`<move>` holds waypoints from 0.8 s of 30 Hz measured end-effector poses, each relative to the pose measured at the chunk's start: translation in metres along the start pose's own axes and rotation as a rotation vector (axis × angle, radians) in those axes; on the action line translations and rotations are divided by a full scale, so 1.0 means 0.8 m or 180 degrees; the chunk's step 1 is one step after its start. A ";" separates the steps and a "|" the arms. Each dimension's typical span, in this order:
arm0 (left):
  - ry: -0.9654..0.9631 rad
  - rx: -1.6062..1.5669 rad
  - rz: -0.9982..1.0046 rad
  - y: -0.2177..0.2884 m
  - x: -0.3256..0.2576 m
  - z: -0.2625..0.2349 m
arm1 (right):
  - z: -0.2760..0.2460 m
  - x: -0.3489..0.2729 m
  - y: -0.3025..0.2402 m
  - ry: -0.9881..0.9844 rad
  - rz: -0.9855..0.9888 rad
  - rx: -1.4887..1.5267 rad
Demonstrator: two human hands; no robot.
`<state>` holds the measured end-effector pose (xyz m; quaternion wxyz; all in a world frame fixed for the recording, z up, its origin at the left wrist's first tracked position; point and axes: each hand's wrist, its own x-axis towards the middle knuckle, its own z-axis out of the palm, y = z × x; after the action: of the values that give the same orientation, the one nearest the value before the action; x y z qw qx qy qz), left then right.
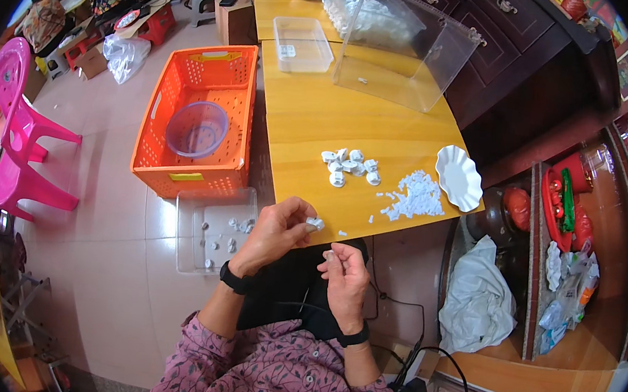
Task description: Assembling small white plastic components by hand.
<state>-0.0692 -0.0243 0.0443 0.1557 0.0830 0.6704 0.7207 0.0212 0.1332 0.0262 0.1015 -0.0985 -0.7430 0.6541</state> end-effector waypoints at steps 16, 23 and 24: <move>-0.0519 -0.1397 -0.0077 -0.008 -0.053 0.009 | 0.004 -0.008 -0.029 -0.0224 -0.0132 0.0237; -0.0449 -0.1322 0.0095 -0.029 -0.052 0.011 | 0.005 -0.008 -0.030 -0.0303 -0.0190 0.0175; -0.0427 -0.1425 0.0099 -0.031 -0.052 0.012 | 0.006 -0.009 -0.031 -0.0254 -0.0025 0.0389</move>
<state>-0.0244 -0.0275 0.0243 0.2033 0.1045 0.4806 0.8466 0.0260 0.1233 0.0501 0.0801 -0.0630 -0.7055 0.7013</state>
